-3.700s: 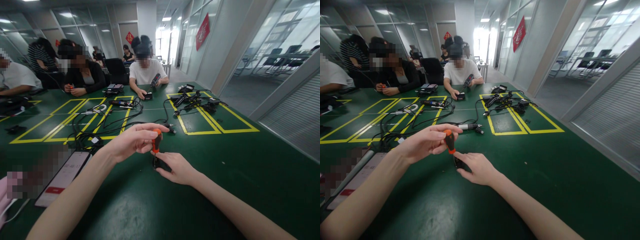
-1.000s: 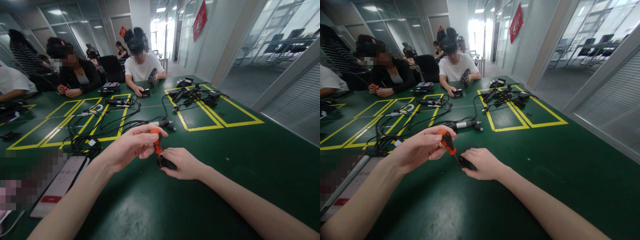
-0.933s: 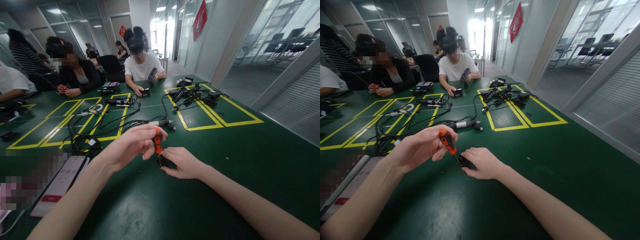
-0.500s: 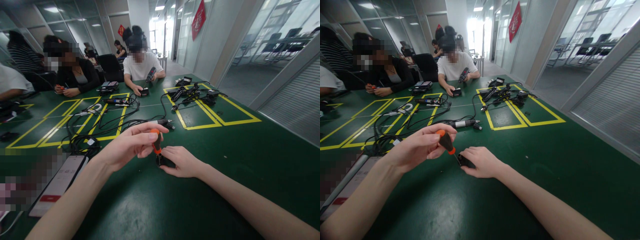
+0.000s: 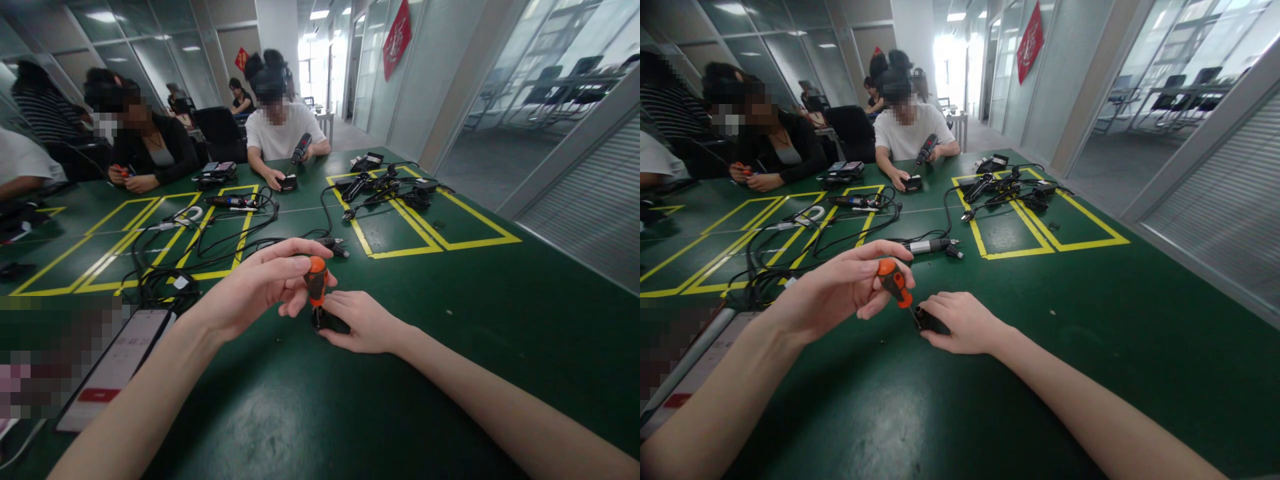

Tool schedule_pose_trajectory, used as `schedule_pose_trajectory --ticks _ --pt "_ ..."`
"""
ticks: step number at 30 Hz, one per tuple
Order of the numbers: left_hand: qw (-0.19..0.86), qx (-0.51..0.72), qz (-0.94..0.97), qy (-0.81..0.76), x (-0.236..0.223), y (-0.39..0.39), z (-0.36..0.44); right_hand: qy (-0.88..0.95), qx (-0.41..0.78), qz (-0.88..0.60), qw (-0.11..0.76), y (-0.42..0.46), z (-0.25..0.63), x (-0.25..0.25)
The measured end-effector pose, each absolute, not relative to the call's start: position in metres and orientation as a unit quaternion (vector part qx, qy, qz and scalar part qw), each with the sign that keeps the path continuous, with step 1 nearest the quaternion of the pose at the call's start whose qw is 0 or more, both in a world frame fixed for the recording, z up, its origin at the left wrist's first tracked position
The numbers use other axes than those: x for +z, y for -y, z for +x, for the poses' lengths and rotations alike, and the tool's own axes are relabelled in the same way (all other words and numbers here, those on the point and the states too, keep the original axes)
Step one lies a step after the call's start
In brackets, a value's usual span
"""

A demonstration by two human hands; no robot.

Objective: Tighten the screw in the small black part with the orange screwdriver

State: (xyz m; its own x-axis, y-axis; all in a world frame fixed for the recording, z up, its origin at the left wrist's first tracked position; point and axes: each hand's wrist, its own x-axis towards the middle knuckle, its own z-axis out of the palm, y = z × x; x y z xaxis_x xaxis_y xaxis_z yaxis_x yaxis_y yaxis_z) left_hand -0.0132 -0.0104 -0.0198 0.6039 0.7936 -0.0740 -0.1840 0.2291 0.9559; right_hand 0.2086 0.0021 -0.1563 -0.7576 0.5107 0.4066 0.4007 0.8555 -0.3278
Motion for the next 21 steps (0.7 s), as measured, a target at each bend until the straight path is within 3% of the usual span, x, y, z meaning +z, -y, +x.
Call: schedule_pose_trajectory --ticks 21 --pt "0.719 0.361 0.514 -0.297 -0.0188 0.0096 -0.015 0.93 0.108 -0.244 0.255 -0.0021 0.2083 -0.1566"
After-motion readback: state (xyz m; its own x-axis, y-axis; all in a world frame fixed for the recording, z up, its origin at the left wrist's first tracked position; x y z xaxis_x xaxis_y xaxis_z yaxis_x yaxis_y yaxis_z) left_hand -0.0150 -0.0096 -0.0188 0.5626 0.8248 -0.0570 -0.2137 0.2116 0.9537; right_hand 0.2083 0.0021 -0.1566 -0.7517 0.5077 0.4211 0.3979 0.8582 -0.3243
